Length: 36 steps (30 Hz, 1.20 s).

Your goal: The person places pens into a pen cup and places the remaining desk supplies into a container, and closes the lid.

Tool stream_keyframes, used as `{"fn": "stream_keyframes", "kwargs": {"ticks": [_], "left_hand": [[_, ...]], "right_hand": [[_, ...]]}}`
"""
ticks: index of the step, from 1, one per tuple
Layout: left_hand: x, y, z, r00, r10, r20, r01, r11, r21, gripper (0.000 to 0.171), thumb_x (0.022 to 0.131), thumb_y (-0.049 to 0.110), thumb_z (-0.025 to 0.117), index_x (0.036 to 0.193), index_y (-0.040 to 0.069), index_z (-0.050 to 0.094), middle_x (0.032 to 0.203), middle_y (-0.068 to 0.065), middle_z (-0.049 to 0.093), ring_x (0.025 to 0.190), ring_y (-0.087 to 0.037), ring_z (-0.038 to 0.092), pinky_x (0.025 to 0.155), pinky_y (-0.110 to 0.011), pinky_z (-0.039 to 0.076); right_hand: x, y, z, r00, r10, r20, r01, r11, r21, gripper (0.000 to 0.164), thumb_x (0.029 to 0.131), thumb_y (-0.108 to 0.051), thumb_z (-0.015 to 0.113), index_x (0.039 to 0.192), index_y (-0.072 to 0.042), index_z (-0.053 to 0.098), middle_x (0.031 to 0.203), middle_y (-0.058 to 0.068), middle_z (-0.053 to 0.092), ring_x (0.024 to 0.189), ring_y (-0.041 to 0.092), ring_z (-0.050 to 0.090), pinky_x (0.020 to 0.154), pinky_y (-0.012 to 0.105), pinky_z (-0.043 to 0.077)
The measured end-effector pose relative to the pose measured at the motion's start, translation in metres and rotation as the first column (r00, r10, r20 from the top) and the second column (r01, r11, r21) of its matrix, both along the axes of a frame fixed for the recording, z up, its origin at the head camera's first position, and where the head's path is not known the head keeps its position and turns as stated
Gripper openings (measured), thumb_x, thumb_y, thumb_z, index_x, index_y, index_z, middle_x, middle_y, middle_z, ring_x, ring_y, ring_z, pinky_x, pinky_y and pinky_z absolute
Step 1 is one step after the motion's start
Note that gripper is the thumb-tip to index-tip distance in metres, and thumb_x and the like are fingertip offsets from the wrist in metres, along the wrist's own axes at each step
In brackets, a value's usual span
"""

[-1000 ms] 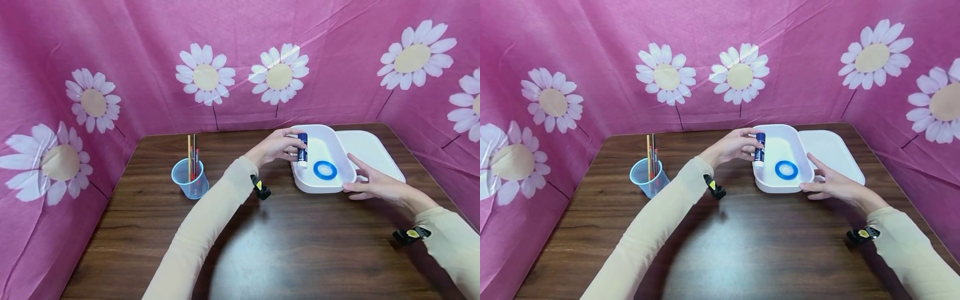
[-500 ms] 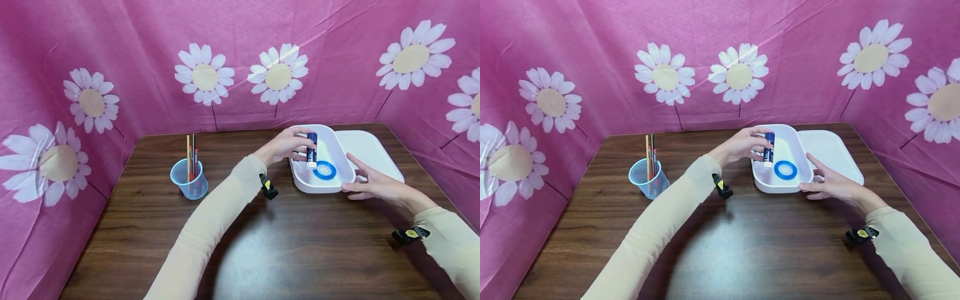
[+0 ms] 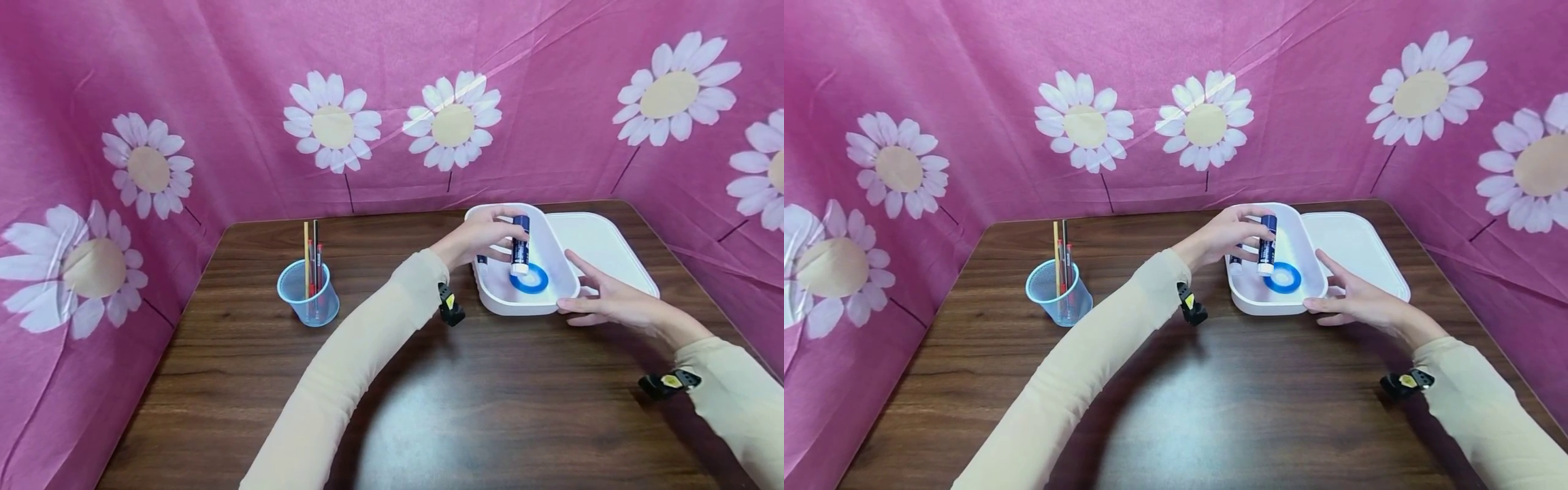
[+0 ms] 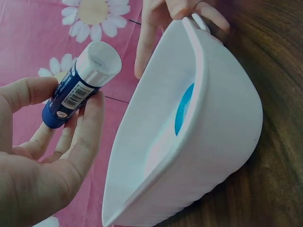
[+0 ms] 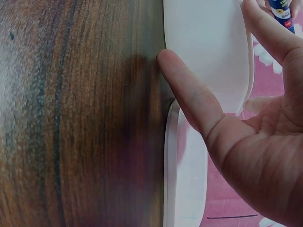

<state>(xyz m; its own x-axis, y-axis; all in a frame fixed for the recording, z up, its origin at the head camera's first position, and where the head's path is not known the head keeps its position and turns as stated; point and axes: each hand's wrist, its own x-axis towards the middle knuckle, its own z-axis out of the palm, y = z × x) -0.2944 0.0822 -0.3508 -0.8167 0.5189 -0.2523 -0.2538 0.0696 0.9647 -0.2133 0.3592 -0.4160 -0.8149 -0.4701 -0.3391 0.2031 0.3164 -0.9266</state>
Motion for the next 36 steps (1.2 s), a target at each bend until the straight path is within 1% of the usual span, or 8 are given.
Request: {"fn": "stream_keyframes", "kwargs": {"ticks": [5,10,14,18,23,27,31,36], "left_hand": [[0.001,0.007,-0.004,0.999,0.022,-0.049,-0.024,0.999,-0.030,0.039,0.093,0.008,0.074,0.130,0.013,0.062,0.100,-0.007,0.068,0.094,-0.025,0.069,0.076,-0.045,0.061],[0.001,0.013,-0.005,0.987,0.058,-0.149,-0.063,0.997,-0.034,0.039,0.091,0.008,0.077,0.127,0.014,0.064,0.098,-0.007,0.065,0.083,-0.020,0.070,0.066,-0.040,0.062],[0.000,0.016,-0.003,0.981,0.065,-0.181,-0.071,0.997,-0.028,0.035,0.091,0.008,0.077,0.123,0.014,0.065,0.097,-0.007,0.066,0.081,-0.019,0.070,0.065,-0.041,0.062],[-0.004,0.018,-0.001,0.982,0.080,-0.172,-0.085,0.996,-0.027,0.032,0.092,0.008,0.076,0.122,0.013,0.064,0.095,-0.007,0.067,0.081,-0.019,0.070,0.067,-0.045,0.062],[-0.008,0.020,0.003,0.987,0.103,-0.121,-0.111,0.992,-0.060,0.040,0.091,0.009,0.076,0.129,0.010,0.063,0.094,-0.006,0.069,0.083,-0.021,0.070,0.067,-0.042,0.062],[-0.011,0.021,0.003,0.992,0.099,-0.081,-0.107,0.989,-0.100,0.045,0.090,0.012,0.079,0.133,0.011,0.065,0.096,-0.005,0.072,0.091,-0.024,0.071,0.069,-0.040,0.062],[-0.012,0.022,-0.003,0.994,0.094,-0.062,-0.101,0.988,-0.114,0.046,0.089,0.013,0.080,0.132,0.013,0.066,0.104,-0.004,0.072,0.099,-0.027,0.071,0.073,-0.041,0.062],[-0.011,0.022,-0.017,0.989,0.133,-0.056,-0.139,0.983,-0.121,0.042,0.089,0.012,0.080,0.128,0.010,0.066,0.099,-0.006,0.071,0.091,-0.024,0.069,0.076,-0.044,0.061]], "right_hand": [[0.000,0.001,-0.001,1.000,-0.003,-0.008,0.003,1.000,0.006,0.107,0.099,-0.010,0.067,0.160,-0.029,-0.018,0.152,0.033,0.002,0.112,0.015,0.058,0.088,0.050,0.056],[0.000,0.000,0.000,1.000,-0.002,-0.015,0.003,1.000,0.021,0.107,0.099,-0.011,0.067,0.160,-0.028,-0.018,0.153,0.034,0.001,0.117,0.022,0.054,0.088,0.051,0.056],[0.000,0.000,0.000,1.000,0.001,-0.015,-0.001,1.000,0.031,0.106,0.099,-0.012,0.067,0.160,-0.029,-0.018,0.153,0.034,0.002,0.120,0.028,0.052,0.088,0.051,0.056],[0.000,0.000,-0.001,1.000,-0.001,-0.012,0.001,0.999,0.033,0.106,0.099,-0.012,0.067,0.160,-0.030,-0.018,0.152,0.034,0.003,0.117,0.026,0.054,0.088,0.051,0.056],[0.000,0.001,-0.001,1.000,-0.004,-0.002,0.004,1.000,0.013,0.106,0.100,-0.011,0.066,0.160,-0.031,-0.019,0.152,0.034,0.001,0.113,0.019,0.058,0.088,0.051,0.056],[0.000,0.001,-0.002,1.000,0.000,-0.003,0.000,1.000,0.000,0.105,0.100,-0.010,0.065,0.160,-0.031,-0.019,0.153,0.034,-0.002,0.112,0.016,0.058,0.089,0.051,0.056],[0.001,0.000,-0.002,1.000,0.002,-0.001,-0.002,1.000,-0.019,0.105,0.100,-0.009,0.064,0.160,-0.030,-0.019,0.153,0.034,-0.001,0.111,0.017,0.061,0.089,0.051,0.056],[0.002,-0.001,-0.002,1.000,0.000,-0.007,0.000,1.000,-0.024,0.105,0.100,-0.009,0.064,0.160,-0.030,-0.019,0.152,0.034,0.002,0.110,0.017,0.062,0.089,0.050,0.056]]}}
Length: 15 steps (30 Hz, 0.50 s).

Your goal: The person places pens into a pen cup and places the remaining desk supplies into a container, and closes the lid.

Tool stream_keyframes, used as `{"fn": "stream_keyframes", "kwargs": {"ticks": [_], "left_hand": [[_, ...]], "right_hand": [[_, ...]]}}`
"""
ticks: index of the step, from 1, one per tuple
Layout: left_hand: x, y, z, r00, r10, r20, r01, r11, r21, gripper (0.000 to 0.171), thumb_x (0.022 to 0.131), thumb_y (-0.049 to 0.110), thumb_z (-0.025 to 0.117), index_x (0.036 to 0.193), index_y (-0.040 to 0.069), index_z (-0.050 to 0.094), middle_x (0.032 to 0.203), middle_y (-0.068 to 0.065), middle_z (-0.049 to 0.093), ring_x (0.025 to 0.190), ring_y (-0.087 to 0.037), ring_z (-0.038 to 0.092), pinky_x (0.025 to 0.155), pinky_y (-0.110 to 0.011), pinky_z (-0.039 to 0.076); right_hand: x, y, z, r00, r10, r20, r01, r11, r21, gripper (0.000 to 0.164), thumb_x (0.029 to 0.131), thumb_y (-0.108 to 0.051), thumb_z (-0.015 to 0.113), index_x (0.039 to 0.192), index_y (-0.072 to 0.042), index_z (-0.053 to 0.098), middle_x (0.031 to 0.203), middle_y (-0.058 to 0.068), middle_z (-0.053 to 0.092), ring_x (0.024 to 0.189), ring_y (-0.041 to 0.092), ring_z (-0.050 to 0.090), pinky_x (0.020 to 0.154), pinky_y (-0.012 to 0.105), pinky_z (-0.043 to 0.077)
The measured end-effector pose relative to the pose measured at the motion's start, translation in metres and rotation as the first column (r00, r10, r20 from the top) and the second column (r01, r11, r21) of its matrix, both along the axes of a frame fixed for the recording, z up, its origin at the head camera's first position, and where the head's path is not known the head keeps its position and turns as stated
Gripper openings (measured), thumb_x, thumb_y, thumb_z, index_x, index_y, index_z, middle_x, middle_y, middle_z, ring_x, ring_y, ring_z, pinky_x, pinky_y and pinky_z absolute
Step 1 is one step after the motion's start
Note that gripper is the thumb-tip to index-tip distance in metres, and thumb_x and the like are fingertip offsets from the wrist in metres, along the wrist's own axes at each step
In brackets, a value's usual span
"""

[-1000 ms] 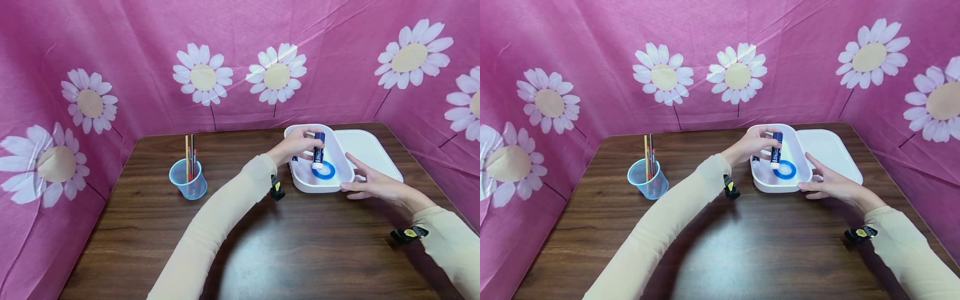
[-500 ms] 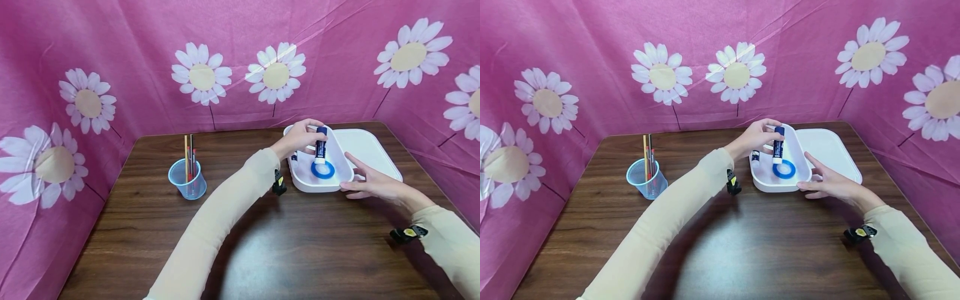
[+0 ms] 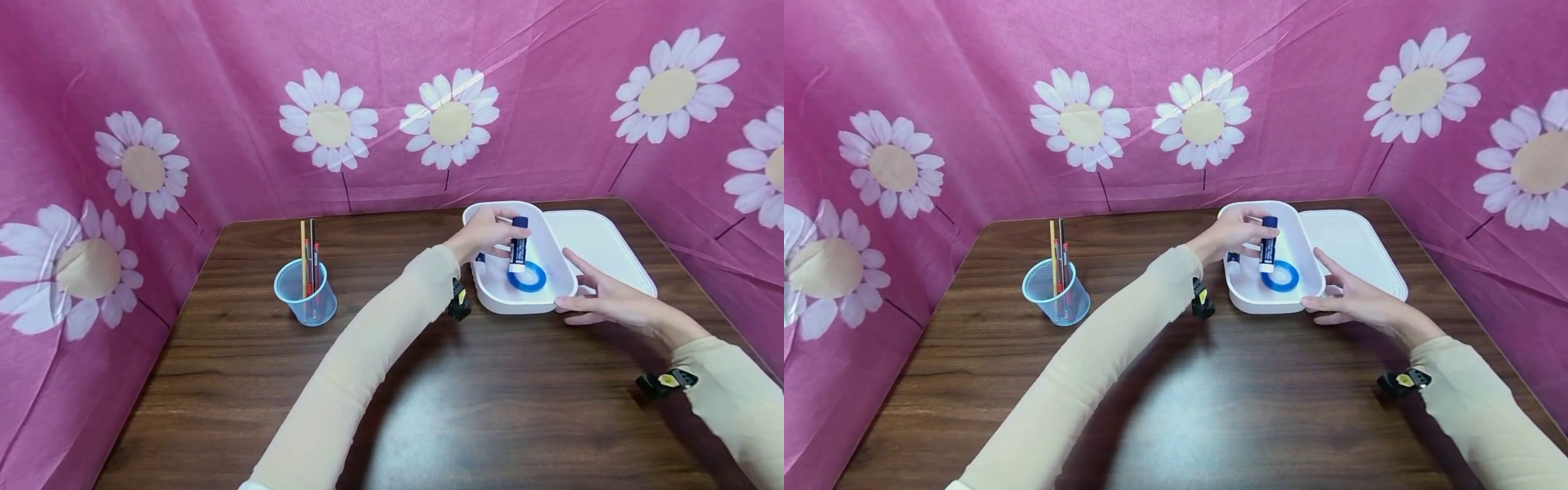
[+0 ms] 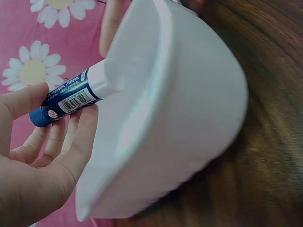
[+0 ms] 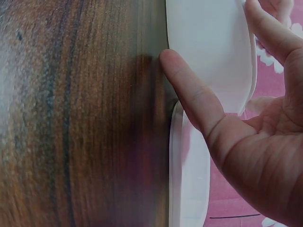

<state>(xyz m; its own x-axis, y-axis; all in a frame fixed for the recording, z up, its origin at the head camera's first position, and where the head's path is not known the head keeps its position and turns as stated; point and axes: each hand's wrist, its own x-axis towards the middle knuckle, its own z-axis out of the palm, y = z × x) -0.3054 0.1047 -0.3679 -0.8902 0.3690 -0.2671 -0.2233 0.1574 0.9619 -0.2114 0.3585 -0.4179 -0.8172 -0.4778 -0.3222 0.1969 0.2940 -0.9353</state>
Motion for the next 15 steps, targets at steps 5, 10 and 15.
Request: {"fn": "stream_keyframes", "kwargs": {"ticks": [5,10,15], "left_hand": [[0.0019,-0.0017,-0.0119,1.000,0.024,-0.009,-0.024,0.999,-0.036,0.039,0.089,0.011,0.079,0.126,0.009,0.067,0.094,-0.003,0.069,0.085,-0.020,0.067,0.079,-0.045,0.061],[0.0036,0.0013,-0.0124,0.999,-0.015,-0.040,0.009,0.991,-0.130,0.040,0.089,0.008,0.078,0.127,0.007,0.066,0.095,-0.004,0.066,0.084,-0.018,0.065,0.081,-0.044,0.061],[0.0043,0.0039,-0.0108,0.997,-0.066,-0.043,0.055,0.973,-0.224,0.038,0.090,0.006,0.077,0.126,0.005,0.065,0.096,-0.006,0.063,0.085,-0.018,0.065,0.082,-0.041,0.060]], "right_hand": [[0.0006,-0.0009,0.0000,1.000,-0.004,-0.002,0.004,1.000,-0.002,0.105,0.100,-0.008,0.064,0.160,-0.031,-0.018,0.152,0.034,0.002,0.109,0.017,0.062,0.089,0.050,0.056],[0.0014,-0.0007,0.0000,1.000,-0.005,-0.003,0.005,1.000,-0.023,0.104,0.100,-0.006,0.063,0.160,-0.030,-0.019,0.150,0.034,0.005,0.108,0.018,0.064,0.089,0.049,0.056],[0.0017,-0.0002,-0.0012,1.000,0.001,-0.002,-0.002,0.998,-0.060,0.102,0.101,-0.004,0.060,0.159,-0.028,-0.020,0.147,0.035,0.006,0.107,0.020,0.066,0.089,0.049,0.056]]}}
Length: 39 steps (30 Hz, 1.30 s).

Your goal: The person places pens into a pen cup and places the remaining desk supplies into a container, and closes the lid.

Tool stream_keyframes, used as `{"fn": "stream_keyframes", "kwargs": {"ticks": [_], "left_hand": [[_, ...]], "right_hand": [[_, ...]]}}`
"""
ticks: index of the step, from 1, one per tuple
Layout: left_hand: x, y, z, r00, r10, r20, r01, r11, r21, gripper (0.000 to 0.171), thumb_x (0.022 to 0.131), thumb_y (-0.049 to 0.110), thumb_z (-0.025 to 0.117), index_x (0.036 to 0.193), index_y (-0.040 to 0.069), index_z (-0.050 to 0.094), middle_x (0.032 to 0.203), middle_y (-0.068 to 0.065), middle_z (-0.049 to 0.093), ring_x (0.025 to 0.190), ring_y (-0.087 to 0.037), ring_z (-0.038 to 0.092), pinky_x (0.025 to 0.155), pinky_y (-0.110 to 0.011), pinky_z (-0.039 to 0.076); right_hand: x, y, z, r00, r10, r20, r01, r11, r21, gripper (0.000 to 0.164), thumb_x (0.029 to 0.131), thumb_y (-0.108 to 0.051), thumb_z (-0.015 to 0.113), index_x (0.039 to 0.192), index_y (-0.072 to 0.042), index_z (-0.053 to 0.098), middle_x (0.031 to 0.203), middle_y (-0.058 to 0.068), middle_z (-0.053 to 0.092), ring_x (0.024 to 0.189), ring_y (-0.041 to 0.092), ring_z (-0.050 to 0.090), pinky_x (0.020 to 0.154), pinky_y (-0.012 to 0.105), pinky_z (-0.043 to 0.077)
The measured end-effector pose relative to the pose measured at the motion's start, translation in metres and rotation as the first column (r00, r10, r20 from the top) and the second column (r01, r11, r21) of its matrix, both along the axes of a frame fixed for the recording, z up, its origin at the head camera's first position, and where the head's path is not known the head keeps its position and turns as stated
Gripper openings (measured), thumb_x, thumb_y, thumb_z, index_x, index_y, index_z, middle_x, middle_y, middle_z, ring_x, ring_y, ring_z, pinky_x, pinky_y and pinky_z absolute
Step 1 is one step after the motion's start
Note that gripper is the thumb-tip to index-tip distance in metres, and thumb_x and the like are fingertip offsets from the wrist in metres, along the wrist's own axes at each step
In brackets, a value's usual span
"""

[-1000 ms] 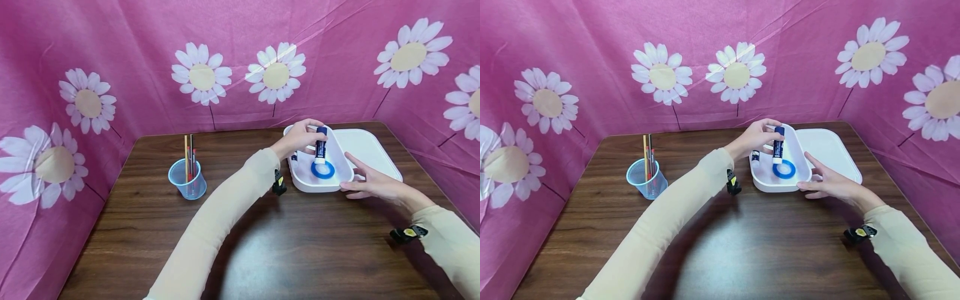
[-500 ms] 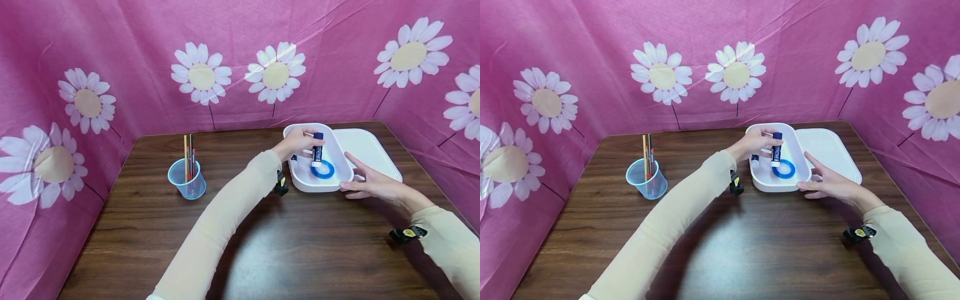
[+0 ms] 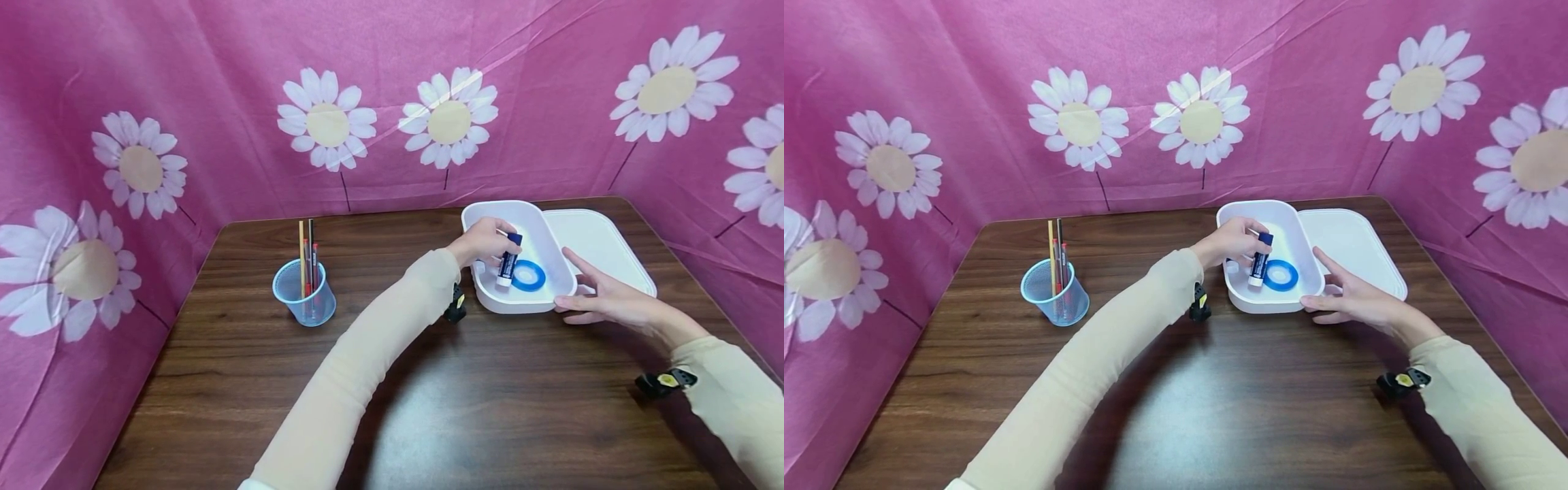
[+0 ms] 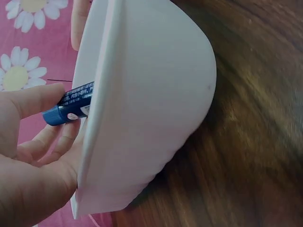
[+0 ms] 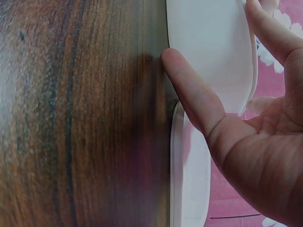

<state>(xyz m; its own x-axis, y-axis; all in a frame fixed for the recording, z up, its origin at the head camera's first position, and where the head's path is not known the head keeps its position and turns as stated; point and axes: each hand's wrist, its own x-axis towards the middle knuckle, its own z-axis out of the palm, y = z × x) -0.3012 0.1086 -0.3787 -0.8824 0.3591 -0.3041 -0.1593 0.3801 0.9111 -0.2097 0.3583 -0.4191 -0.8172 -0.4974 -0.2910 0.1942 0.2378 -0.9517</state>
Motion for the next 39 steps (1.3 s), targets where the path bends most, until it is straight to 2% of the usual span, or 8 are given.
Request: {"fn": "stream_keyframes", "kwargs": {"ticks": [6,10,16,24,28,31,35,39], "left_hand": [[0.000,-0.001,0.001,1.000,-0.021,-0.014,0.020,0.998,-0.056,0.038,0.090,0.004,0.075,0.127,0.004,0.065,0.105,-0.008,0.065,0.089,-0.018,0.064,0.083,-0.040,0.060],[-0.002,0.001,0.000,0.999,-0.030,-0.034,0.025,0.989,-0.146,0.041,0.091,0.008,0.076,0.130,0.006,0.065,0.112,-0.007,0.066,0.091,-0.016,0.063,0.080,-0.035,0.060],[-0.004,0.006,-0.003,0.994,-0.076,-0.074,0.050,0.952,-0.303,0.043,0.091,0.017,0.078,0.131,0.010,0.066,0.113,-0.003,0.066,0.088,-0.011,0.063,0.069,-0.026,0.060],[-0.008,0.011,-0.007,0.987,-0.129,-0.096,0.076,0.901,-0.427,0.042,0.092,0.021,0.078,0.131,0.012,0.064,0.111,-0.003,0.067,0.072,-0.011,0.067,0.055,-0.023,0.057],[-0.008,0.011,-0.006,0.987,-0.143,-0.078,0.094,0.892,-0.443,0.043,0.091,0.021,0.078,0.131,0.013,0.064,0.110,-0.003,0.066,0.074,-0.010,0.066,0.057,-0.023,0.058],[-0.007,0.011,-0.006,0.988,-0.140,-0.065,0.100,0.900,-0.424,0.045,0.091,0.020,0.079,0.133,0.013,0.064,0.112,-0.003,0.065,0.075,-0.011,0.066,0.059,-0.025,0.059],[-0.005,0.009,-0.004,0.991,-0.120,-0.056,0.088,0.917,-0.389,0.044,0.088,0.018,0.082,0.128,0.012,0.067,0.104,-0.002,0.066,0.074,-0.011,0.066,0.059,-0.025,0.059],[-0.002,0.009,-0.003,0.987,-0.149,-0.066,0.111,0.911,-0.397,0.041,0.086,0.019,0.084,0.124,0.013,0.070,0.102,0.001,0.067,0.076,-0.010,0.066,0.059,-0.023,0.058]], "right_hand": [[-0.002,0.000,-0.001,1.000,-0.009,0.005,0.009,1.000,0.030,0.105,0.100,-0.007,0.064,0.160,-0.029,-0.019,0.151,0.034,0.002,0.108,0.019,0.064,0.089,0.050,0.056],[-0.003,0.000,-0.002,1.000,-0.005,0.009,0.005,1.000,0.027,0.104,0.100,-0.007,0.064,0.160,-0.029,-0.018,0.150,0.034,0.003,0.108,0.019,0.065,0.089,0.050,0.056],[-0.003,0.000,-0.002,1.000,-0.001,0.013,0.000,1.000,0.012,0.102,0.101,-0.006,0.061,0.160,-0.031,-0.018,0.148,0.033,0.006,0.107,0.021,0.066,0.089,0.049,0.056],[-0.004,0.001,-0.002,1.000,0.003,0.021,-0.004,0.999,0.033,0.102,0.102,-0.008,0.062,0.160,-0.034,-0.017,0.148,0.032,0.007,0.107,0.023,0.066,0.089,0.049,0.056],[-0.005,0.001,-0.002,1.000,0.003,0.022,-0.004,0.999,0.032,0.102,0.101,-0.007,0.062,0.160,-0.034,-0.017,0.147,0.032,0.009,0.107,0.022,0.066,0.088,0.049,0.056],[-0.005,0.000,-0.002,1.000,0.004,0.019,-0.004,1.000,0.029,0.102,0.102,-0.007,0.062,0.160,-0.034,-0.017,0.146,0.033,0.010,0.106,0.023,0.067,0.088,0.049,0.057],[-0.005,0.000,-0.002,1.000,0.011,0.011,-0.011,1.000,0.019,0.101,0.102,-0.007,0.061,0.160,-0.034,-0.018,0.146,0.034,0.011,0.107,0.024,0.067,0.088,0.049,0.057],[-0.005,-0.001,-0.002,1.000,0.009,0.013,-0.009,1.000,0.018,0.101,0.102,-0.007,0.060,0.160,-0.033,-0.018,0.145,0.033,0.012,0.107,0.025,0.067,0.088,0.049,0.057]]}}
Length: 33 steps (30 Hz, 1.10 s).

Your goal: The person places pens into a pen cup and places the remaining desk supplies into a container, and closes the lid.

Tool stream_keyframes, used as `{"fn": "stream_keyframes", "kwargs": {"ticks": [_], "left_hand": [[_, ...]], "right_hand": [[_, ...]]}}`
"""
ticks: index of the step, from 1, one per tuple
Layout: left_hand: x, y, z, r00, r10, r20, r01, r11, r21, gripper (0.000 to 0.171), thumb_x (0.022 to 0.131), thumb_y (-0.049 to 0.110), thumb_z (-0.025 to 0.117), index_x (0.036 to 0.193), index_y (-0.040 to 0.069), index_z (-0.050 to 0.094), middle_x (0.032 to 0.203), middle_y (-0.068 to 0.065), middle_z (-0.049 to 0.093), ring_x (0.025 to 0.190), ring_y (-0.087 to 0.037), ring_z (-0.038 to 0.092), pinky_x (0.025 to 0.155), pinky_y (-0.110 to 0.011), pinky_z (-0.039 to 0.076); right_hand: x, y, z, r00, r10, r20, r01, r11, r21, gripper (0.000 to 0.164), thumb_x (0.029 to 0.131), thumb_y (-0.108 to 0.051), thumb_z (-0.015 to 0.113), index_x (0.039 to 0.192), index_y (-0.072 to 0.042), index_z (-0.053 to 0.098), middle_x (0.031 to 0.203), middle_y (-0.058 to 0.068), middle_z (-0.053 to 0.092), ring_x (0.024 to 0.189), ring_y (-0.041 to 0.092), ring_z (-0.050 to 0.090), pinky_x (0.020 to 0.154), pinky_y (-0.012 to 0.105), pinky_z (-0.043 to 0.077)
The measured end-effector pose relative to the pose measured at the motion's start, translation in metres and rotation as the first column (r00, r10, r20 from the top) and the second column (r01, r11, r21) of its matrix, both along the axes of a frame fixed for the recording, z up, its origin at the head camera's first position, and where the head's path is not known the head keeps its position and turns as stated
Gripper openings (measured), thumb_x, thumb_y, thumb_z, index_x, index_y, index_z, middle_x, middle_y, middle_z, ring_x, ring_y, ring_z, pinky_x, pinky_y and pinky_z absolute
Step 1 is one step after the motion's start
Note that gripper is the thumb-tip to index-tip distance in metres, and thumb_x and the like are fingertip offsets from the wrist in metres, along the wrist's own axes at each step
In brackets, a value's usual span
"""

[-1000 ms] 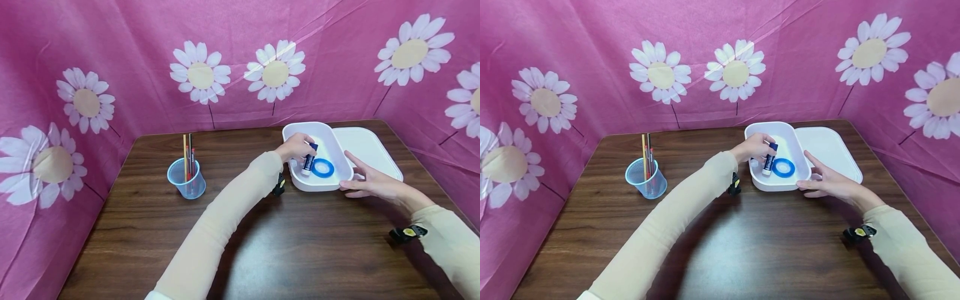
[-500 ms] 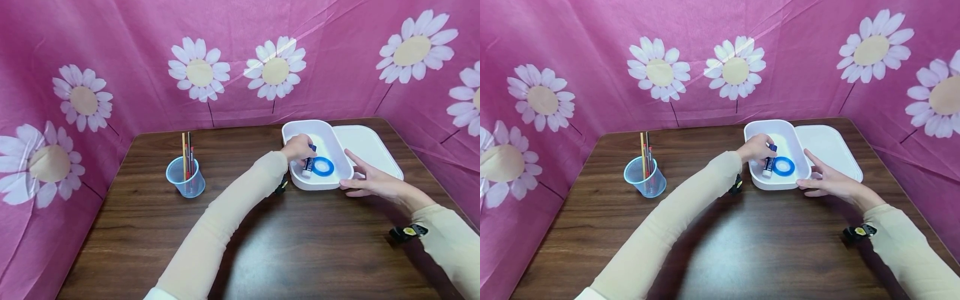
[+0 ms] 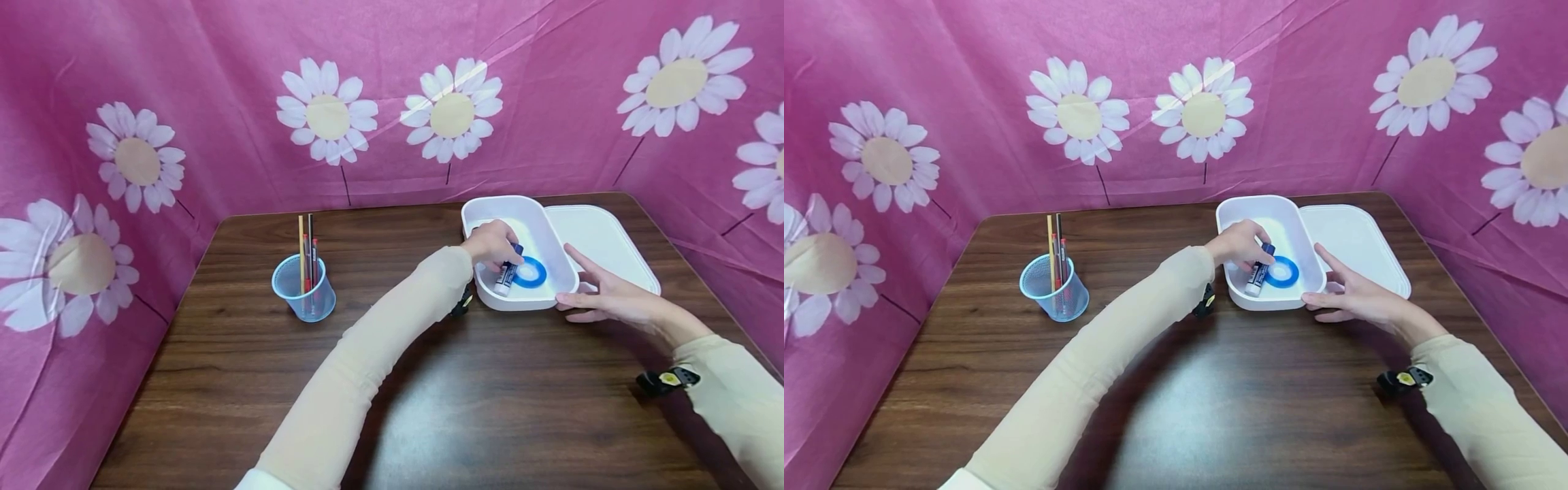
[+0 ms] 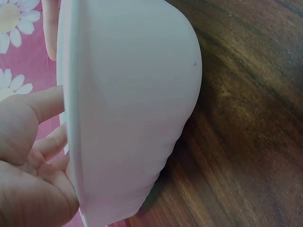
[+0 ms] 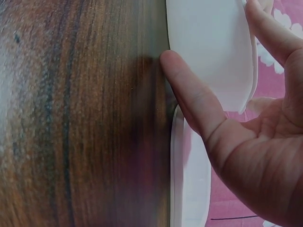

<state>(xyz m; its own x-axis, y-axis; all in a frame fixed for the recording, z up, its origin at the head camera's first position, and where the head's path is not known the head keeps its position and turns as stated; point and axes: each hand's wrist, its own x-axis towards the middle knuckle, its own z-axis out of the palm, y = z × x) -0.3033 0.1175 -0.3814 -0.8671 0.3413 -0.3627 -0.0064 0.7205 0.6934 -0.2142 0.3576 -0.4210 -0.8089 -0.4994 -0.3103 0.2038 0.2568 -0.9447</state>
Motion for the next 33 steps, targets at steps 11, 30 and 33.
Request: {"fn": "stream_keyframes", "kwargs": {"ticks": [11,30,33], "left_hand": [[0.001,-0.003,0.000,0.999,-0.021,-0.037,0.022,0.999,0.029,0.033,0.091,0.017,0.078,0.123,0.011,0.071,0.103,0.001,0.067,0.082,-0.012,0.068,0.068,-0.022,0.058],[0.009,-0.040,-0.003,0.983,0.012,0.185,-0.122,0.792,0.598,0.037,0.096,0.009,0.071,0.130,0.000,0.064,0.098,-0.008,0.068,0.103,-0.034,0.069,0.080,-0.045,0.060],[0.014,-0.053,-0.002,0.980,0.020,0.196,-0.142,0.763,0.631,0.035,0.096,0.009,0.071,0.130,0.002,0.065,0.106,-0.016,0.069,0.104,-0.036,0.068,0.077,-0.041,0.061]], "right_hand": [[0.001,-0.001,0.001,1.000,-0.012,0.003,0.012,1.000,-0.004,0.100,0.102,-0.006,0.060,0.160,-0.033,-0.017,0.146,0.032,0.011,0.106,0.026,0.067,0.087,0.050,0.057],[0.004,-0.002,0.000,1.000,-0.026,-0.005,0.026,1.000,0.018,0.101,0.101,-0.009,0.063,0.161,-0.029,-0.017,0.147,0.035,0.011,0.106,0.029,0.066,0.086,0.054,0.057],[0.004,-0.002,0.001,0.999,-0.032,-0.015,0.032,0.999,0.019,0.102,0.101,-0.008,0.063,0.161,-0.029,-0.016,0.146,0.035,0.012,0.105,0.029,0.066,0.085,0.054,0.057]]}}
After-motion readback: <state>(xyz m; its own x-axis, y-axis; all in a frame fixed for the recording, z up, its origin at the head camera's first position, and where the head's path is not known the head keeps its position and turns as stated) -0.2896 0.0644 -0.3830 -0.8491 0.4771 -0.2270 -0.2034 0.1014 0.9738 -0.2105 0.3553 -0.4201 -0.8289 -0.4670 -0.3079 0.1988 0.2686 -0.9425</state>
